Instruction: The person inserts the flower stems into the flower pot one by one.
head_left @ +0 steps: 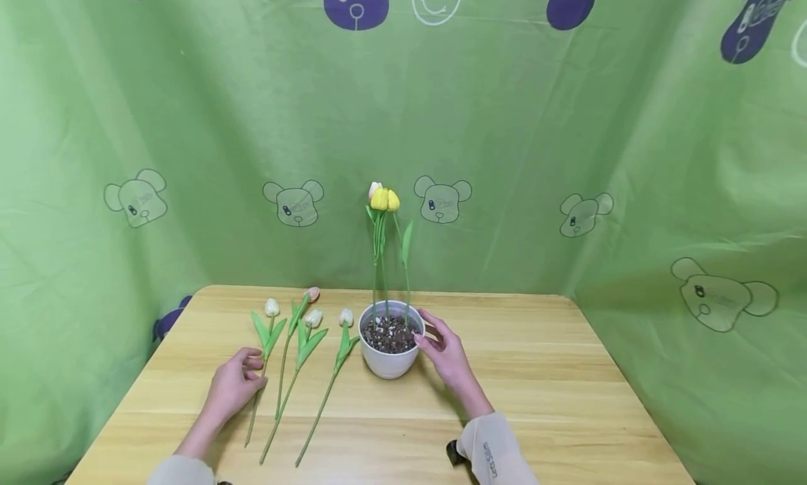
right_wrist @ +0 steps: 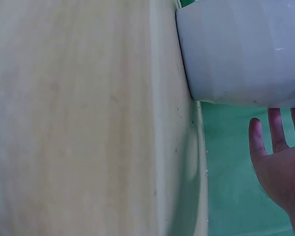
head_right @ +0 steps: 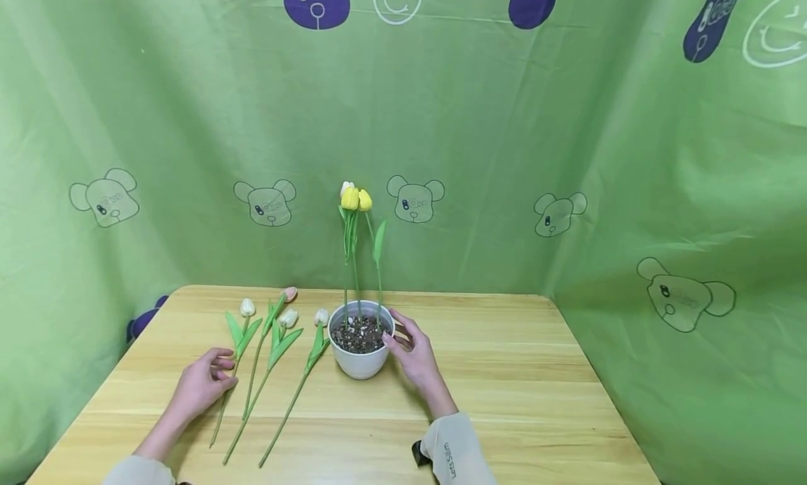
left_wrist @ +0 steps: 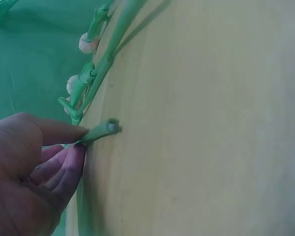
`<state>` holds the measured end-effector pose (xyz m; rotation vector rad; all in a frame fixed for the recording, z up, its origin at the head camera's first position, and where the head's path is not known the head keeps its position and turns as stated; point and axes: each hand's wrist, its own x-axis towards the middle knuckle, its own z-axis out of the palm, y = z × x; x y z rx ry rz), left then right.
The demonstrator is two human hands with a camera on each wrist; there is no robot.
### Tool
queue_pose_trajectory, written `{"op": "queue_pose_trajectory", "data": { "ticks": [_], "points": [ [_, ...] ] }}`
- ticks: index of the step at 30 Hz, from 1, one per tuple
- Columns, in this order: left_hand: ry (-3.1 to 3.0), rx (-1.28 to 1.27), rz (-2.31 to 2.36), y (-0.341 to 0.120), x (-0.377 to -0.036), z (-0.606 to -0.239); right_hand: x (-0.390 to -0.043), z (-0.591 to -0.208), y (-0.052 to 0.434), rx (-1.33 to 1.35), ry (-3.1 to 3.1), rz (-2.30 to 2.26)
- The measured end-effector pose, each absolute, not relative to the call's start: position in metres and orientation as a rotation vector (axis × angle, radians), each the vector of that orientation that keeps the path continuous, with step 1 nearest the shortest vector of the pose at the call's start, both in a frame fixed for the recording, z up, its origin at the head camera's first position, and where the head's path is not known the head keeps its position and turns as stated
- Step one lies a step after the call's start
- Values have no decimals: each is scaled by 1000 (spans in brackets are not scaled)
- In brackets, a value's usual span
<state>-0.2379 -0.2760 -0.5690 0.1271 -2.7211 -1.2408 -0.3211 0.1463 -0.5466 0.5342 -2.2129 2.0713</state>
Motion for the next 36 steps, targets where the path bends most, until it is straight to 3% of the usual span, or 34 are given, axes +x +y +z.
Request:
{"op": "queue_pose_trajectory", "data": {
  "ticks": [16, 36],
  "points": [
    [-2753, 336, -1223, -271, -238, -560, -322, -550, 146, 548, -2204, 2044],
    [-2585, 277, -1342, -268, -238, -553, -323, -549, 147, 556, -2210, 2068]
  ]
}}
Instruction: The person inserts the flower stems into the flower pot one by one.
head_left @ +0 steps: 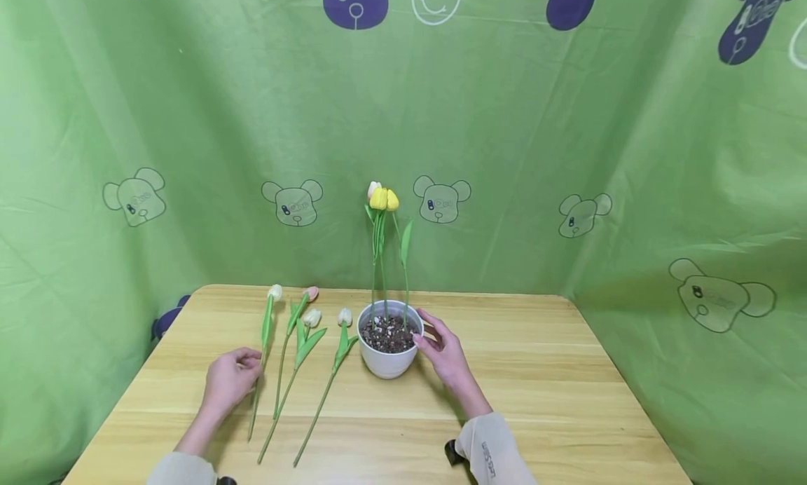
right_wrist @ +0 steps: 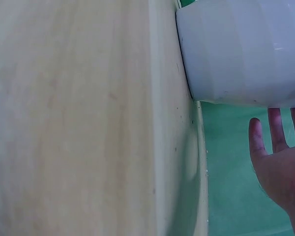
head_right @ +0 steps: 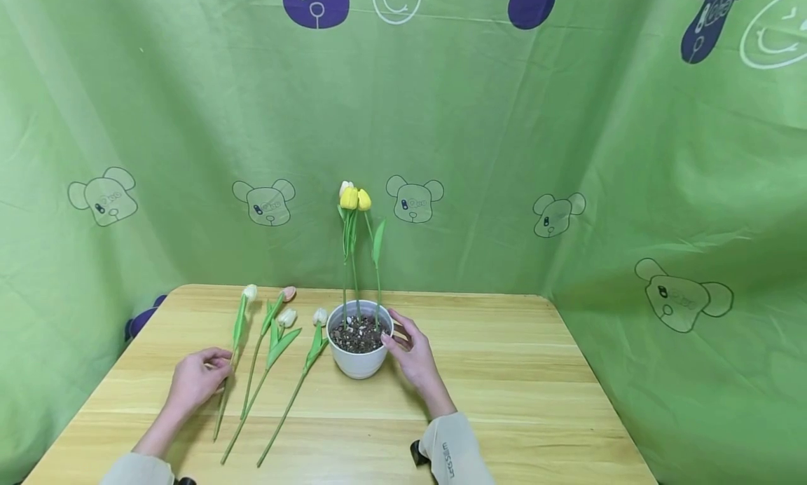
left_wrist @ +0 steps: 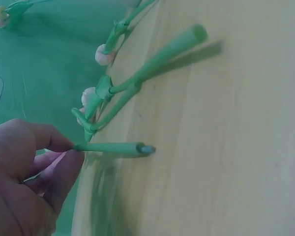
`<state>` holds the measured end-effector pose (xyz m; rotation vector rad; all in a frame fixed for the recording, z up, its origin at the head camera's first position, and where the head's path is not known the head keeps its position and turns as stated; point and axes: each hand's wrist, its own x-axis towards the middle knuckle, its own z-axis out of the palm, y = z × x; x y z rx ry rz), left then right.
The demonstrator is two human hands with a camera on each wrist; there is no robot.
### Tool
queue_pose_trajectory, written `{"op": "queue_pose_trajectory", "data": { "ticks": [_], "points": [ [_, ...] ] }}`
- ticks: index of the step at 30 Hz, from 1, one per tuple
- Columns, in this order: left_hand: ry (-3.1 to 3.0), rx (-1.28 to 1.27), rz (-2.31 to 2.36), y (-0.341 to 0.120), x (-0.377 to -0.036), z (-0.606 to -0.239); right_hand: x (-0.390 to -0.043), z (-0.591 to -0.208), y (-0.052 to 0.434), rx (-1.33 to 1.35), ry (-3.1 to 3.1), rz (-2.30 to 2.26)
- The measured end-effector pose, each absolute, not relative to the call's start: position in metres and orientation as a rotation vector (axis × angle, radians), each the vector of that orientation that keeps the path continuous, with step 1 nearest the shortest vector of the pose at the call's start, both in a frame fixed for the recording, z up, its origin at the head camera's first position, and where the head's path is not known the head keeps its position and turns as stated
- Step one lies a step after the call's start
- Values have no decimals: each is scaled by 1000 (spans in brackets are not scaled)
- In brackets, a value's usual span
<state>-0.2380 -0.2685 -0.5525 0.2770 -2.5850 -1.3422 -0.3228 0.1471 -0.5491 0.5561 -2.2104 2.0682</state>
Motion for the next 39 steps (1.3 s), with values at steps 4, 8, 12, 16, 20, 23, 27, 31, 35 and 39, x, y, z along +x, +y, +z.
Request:
{"op": "queue_pose_trajectory", "data": {
  "ticks": [4, 8, 12, 16, 20, 23, 27, 31, 35, 39],
  "points": [
    [-2557, 267, -1349, -264, -238, -548, -323, -549, 147, 550, -2205, 2075],
    [-2526, 229, -1358, -259, -239, -542, -323, -549, 147, 548, -2195, 2083],
    [-2489, 181, -1363, -252, -241, -536, -323, -548, 147, 540, -2194, 2092],
    [-2438, 154, -1388, -245, -244, -531, -323, -547, 147, 531, -2192, 2102],
    [-2398, 151, -1434, -238, -245, -528, -323, -547, 147, 538, -2188, 2099],
    [-2377, 145, -1464, -234, -244, -527, -322, -548, 147, 539, -2186, 2108],
    [-2339, 96, -1507, -224, -242, -521, -322, -548, 147, 523, -2190, 2119],
    [-2299, 27, -1531, -212, -243, -510, -322, -548, 147, 520, -2187, 2112],
    [-2266, -22, -1535, -201, -246, -500, -323, -548, 147, 529, -2189, 2108],
    [-2216, -63, -1535, -190, -251, -493, -322, -549, 146, 531, -2186, 2117]
  ]
}}
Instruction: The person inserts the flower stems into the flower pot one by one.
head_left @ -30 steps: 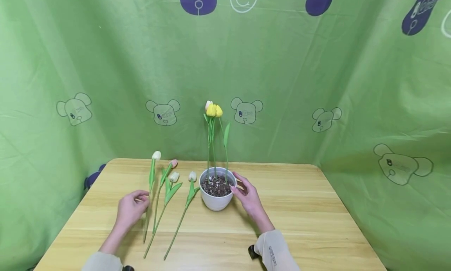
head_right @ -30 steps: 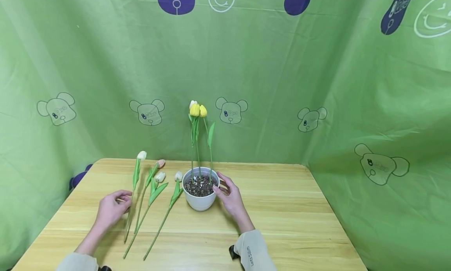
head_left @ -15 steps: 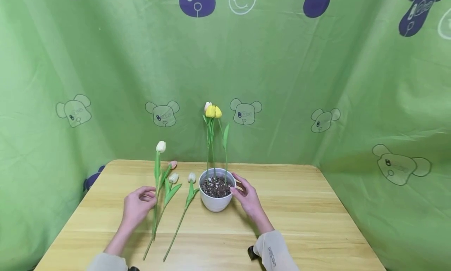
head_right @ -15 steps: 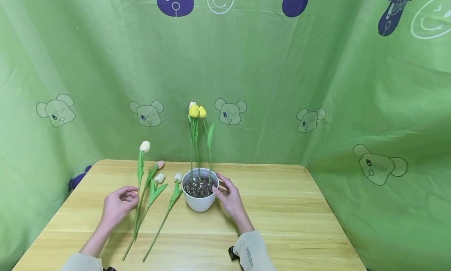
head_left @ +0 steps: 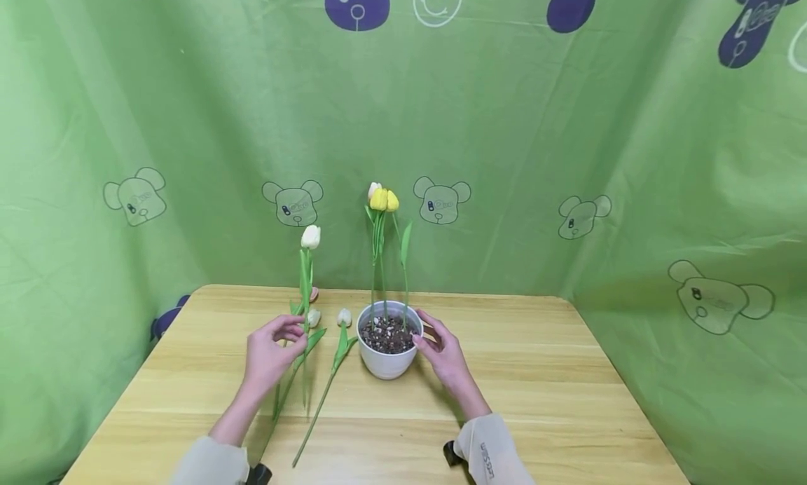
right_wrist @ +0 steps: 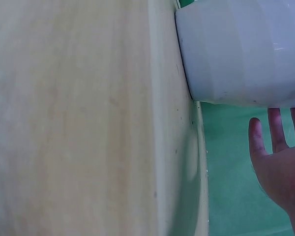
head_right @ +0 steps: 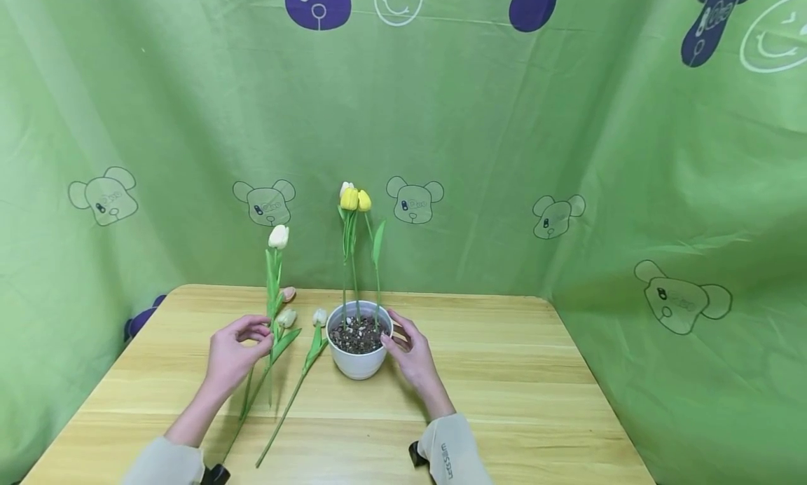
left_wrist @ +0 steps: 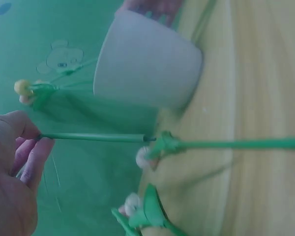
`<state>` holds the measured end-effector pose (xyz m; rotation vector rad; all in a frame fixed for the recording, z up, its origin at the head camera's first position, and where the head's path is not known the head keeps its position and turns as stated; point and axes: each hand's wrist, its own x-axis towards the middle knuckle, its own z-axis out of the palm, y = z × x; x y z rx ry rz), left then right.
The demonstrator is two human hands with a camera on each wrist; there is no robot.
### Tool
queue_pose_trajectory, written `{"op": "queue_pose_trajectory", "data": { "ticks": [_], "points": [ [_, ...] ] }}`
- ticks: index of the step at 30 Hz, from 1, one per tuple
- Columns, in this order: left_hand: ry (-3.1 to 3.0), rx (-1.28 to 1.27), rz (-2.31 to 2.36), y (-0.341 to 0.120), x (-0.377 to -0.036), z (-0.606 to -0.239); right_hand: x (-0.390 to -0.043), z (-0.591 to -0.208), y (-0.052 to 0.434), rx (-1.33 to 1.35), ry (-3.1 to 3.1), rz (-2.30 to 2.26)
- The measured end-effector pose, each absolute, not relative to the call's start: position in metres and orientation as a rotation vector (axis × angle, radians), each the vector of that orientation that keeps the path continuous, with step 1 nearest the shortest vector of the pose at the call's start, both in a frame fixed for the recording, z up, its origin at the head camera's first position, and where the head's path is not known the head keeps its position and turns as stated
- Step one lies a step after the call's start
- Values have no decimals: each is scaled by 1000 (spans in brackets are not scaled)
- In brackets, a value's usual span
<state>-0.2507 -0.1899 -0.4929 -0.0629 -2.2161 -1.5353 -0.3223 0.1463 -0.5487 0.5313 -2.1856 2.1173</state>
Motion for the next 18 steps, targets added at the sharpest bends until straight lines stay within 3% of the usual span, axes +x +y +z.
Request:
{"op": "queue_pose_trajectory", "data": {
  "ticks": [18],
  "points": [
    [-1999, -182, -1680, -135, -276, -456, -322, -548, 146, 500, -2216, 2103]
  ]
}}
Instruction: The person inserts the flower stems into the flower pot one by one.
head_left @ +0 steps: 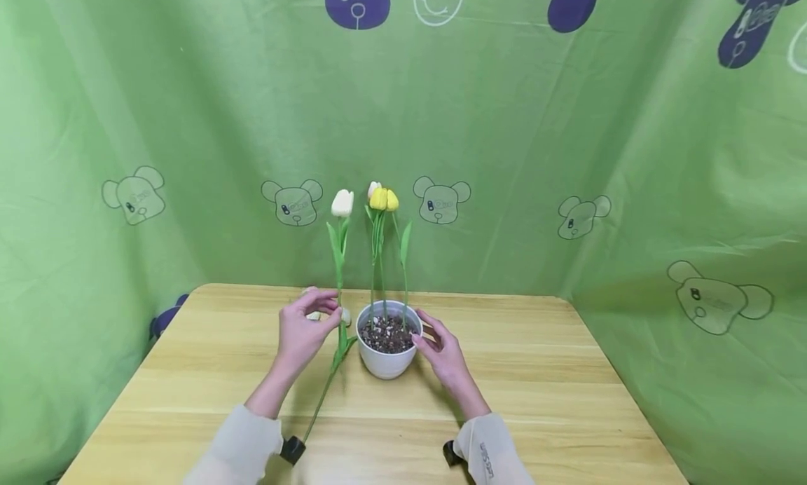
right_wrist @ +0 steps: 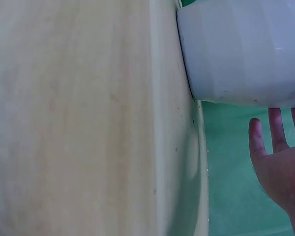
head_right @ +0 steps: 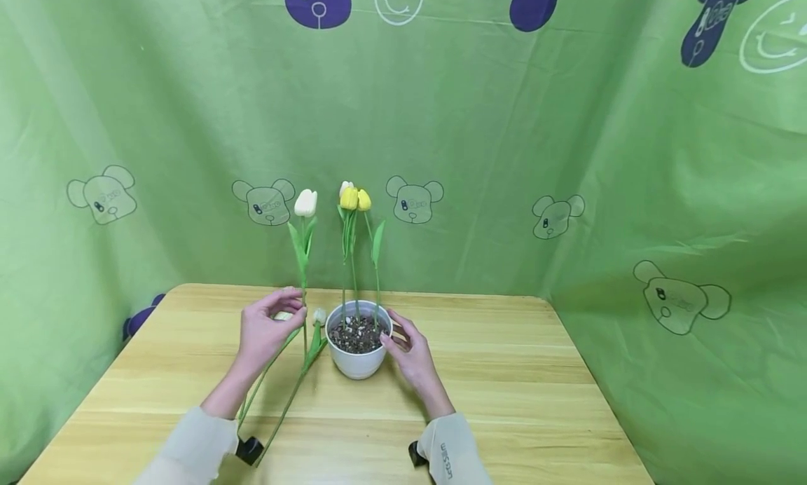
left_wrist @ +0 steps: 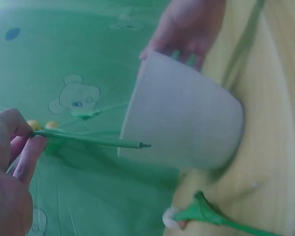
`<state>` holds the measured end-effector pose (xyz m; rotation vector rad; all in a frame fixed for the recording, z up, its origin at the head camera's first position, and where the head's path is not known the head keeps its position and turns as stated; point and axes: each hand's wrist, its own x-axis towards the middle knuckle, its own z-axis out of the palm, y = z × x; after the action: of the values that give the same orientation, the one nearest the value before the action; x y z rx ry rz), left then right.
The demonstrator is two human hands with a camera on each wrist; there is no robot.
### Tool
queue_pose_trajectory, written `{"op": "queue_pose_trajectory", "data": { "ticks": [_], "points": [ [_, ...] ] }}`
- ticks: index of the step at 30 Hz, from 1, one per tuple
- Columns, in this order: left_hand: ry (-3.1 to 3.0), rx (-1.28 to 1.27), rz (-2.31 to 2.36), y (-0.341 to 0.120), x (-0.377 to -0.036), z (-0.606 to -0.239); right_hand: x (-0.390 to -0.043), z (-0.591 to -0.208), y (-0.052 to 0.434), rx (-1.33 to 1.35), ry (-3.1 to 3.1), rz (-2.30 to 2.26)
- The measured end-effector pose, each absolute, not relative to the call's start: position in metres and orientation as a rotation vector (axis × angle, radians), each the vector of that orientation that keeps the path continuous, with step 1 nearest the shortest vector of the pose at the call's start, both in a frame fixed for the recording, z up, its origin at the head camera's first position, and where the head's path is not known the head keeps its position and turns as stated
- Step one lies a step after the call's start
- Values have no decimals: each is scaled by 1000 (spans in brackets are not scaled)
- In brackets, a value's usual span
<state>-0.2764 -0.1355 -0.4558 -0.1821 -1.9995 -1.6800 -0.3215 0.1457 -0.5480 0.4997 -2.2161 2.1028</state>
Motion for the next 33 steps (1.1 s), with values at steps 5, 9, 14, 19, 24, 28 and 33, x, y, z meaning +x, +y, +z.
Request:
{"op": "queue_pose_trajectory", "data": {
  "ticks": [5, 9, 14, 19, 24, 28, 33],
  "points": [
    [-1941, -275, -1676, -122, -286, -445, -322, -548, 145, 509, -2224, 2092],
    [-1904, -316, -1707, -111, -292, -438, -322, -549, 145, 519, -2219, 2094],
    [-1917, -341, -1720, -100, -301, -434, -322, -548, 145, 537, -2203, 2090],
    [-1917, -319, -1722, -93, -306, -431, -321, -550, 145, 540, -2216, 2078],
    [-1872, -317, -1762, -88, -313, -431, -322, -552, 146, 536, -2215, 2066],
    [-1874, -315, -1789, -84, -322, -436, -322, -551, 147, 526, -2207, 2076],
    [-1892, -298, -1802, -79, -328, -441, -322, -549, 146, 519, -2226, 2084]
  ]
}}
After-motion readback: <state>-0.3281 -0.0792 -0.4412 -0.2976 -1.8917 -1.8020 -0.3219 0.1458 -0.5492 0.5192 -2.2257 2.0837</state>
